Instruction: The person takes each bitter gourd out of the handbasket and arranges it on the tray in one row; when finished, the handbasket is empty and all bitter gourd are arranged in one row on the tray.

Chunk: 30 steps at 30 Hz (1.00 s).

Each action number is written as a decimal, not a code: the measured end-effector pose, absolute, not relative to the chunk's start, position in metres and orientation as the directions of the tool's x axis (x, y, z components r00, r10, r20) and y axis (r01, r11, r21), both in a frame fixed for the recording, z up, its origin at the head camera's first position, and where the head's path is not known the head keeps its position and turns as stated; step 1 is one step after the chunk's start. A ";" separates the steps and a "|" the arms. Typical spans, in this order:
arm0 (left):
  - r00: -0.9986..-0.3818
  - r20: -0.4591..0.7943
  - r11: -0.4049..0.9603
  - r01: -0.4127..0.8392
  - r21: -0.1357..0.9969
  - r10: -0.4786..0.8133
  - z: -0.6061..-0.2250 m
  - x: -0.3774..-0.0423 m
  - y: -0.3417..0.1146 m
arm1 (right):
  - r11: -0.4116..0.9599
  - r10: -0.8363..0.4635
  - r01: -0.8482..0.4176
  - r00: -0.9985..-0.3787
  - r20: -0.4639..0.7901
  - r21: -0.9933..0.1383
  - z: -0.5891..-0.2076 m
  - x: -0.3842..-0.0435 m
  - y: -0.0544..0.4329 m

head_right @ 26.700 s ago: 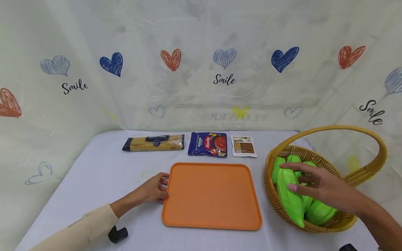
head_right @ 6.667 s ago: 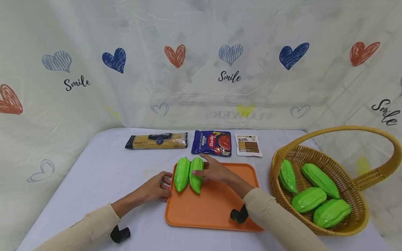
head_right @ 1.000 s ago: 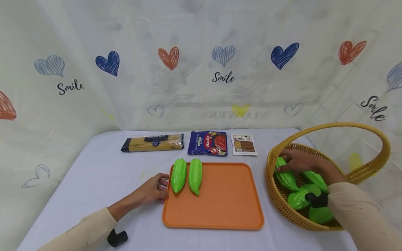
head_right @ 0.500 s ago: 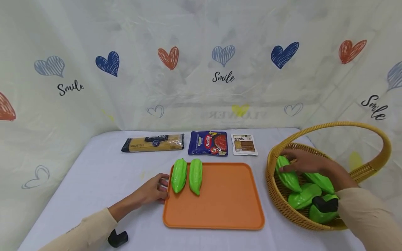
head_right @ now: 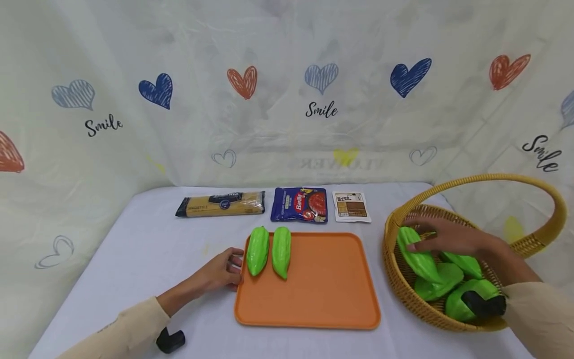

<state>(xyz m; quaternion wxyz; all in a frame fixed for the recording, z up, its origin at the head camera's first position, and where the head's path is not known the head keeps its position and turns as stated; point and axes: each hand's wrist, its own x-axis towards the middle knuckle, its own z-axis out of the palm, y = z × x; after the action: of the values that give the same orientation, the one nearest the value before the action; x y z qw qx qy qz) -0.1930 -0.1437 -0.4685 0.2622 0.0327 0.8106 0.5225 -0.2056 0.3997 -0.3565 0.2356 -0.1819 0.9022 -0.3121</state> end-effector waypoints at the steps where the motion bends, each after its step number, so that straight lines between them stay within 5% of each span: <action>1: -0.860 -0.393 0.453 -0.222 0.863 0.327 -0.468 -0.192 -0.144 | 0.740 -0.476 -0.175 -0.819 -0.321 -0.650 -0.356 -0.204 0.400; 17: -0.862 -0.390 0.461 -0.217 0.861 0.323 -0.469 -0.190 -0.145 | 0.686 -0.542 -0.082 -0.720 -0.434 -0.723 -0.345 -0.191 0.399; 30: -0.862 -0.380 0.453 -0.206 0.867 0.336 -0.468 -0.193 -0.146 | 0.723 -0.561 -0.128 -0.683 -0.469 -0.679 -0.339 -0.185 0.402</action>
<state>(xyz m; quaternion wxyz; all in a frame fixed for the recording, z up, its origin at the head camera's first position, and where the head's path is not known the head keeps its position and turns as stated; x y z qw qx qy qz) -0.1927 -0.1460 -0.4683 0.2598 0.0398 0.8119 0.5213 -0.1845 0.4017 -0.3394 0.3446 -0.1998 0.8619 -0.3139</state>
